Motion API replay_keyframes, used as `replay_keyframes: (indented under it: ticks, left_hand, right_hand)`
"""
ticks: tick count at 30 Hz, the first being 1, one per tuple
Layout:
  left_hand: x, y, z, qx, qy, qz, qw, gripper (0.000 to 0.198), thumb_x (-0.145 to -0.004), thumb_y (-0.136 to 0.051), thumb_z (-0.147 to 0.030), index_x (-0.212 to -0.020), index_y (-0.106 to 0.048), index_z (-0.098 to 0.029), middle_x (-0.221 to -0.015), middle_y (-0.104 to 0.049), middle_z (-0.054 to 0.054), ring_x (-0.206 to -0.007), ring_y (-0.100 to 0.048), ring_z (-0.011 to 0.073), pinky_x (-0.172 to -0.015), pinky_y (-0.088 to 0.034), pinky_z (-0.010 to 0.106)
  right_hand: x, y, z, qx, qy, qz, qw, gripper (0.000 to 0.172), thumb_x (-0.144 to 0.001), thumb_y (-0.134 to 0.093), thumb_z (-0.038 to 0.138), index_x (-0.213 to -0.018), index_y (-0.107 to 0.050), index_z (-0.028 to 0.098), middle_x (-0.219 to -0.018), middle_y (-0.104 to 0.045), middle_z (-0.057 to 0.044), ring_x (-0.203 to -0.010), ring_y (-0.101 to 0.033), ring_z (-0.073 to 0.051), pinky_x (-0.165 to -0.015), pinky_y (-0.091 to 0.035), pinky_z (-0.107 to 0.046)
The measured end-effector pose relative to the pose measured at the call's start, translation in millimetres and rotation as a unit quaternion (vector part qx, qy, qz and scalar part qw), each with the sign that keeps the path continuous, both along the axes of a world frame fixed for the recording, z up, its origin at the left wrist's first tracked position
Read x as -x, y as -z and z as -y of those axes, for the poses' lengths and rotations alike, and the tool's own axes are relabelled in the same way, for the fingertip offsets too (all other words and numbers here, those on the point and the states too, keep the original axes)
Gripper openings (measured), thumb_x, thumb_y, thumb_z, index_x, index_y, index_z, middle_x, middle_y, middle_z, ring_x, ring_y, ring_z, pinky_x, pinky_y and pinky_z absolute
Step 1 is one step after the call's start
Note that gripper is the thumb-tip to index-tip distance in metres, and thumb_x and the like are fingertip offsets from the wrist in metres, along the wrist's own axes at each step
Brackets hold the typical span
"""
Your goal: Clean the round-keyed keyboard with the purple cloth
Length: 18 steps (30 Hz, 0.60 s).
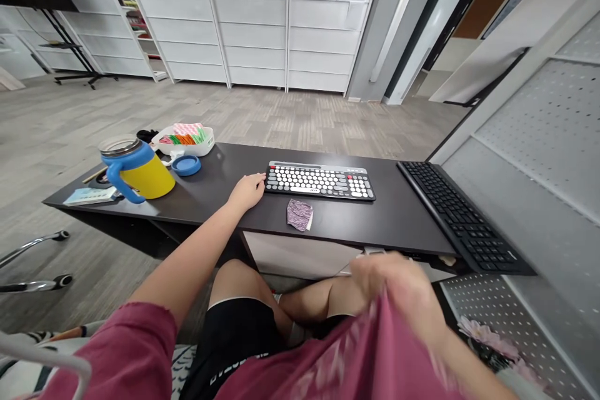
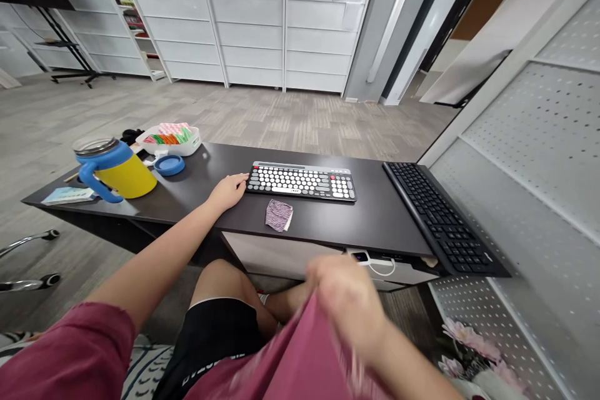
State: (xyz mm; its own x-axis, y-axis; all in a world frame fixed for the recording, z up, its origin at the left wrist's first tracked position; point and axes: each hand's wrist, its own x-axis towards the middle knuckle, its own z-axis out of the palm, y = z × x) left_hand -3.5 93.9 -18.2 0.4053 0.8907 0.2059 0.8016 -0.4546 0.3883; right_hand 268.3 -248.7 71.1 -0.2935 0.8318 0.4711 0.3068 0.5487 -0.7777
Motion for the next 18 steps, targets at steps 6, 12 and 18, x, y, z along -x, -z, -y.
replay_keyframes:
  ticks: [6,12,18]
  left_hand:
    - [0,1.7,-2,-0.003,0.001,0.010,1.000,0.051,-0.107,-0.043,-0.023,-0.142,-0.079,-0.025,-0.158,-0.069,0.005,-0.153,-0.060,0.0264,-0.138,-0.032,0.051]
    - [0,-2.0,0,-0.003,0.000,0.012,1.000,0.050,-0.106,-0.043,-0.021,-0.140,-0.080,-0.023,-0.157,-0.070,0.005,-0.153,-0.060,0.0264,-0.138,-0.033,0.051]
    - [1,-2.4,1,-0.004,0.001,0.017,1.000,0.050,-0.105,-0.044,-0.021,-0.141,-0.079,-0.022,-0.157,-0.070,0.006,-0.153,-0.060,0.0263,-0.138,-0.033,0.051]
  right_hand:
    - [66,14.5,-4,-0.035,-0.003,0.168,0.985,0.033,-0.109,-0.066,0.054,-0.093,-0.077,0.027,-0.086,-0.074,-0.005,-0.087,-0.069,-0.025,-0.084,-0.059,-0.039]
    - [57,68.1,-116,-0.025,0.219,0.328,0.919,0.052,-0.108,-0.068,0.039,-0.152,-0.065,0.011,-0.163,-0.060,-0.025,-0.152,-0.057,-0.039,-0.127,-0.045,-0.060]
    - [48,126.0,-131,-0.047,0.186,0.349,0.917,0.054,-0.105,-0.067,0.025,-0.157,-0.064,0.014,-0.165,-0.059,-0.019,-0.155,-0.057,-0.034,-0.132,-0.043,-0.057]
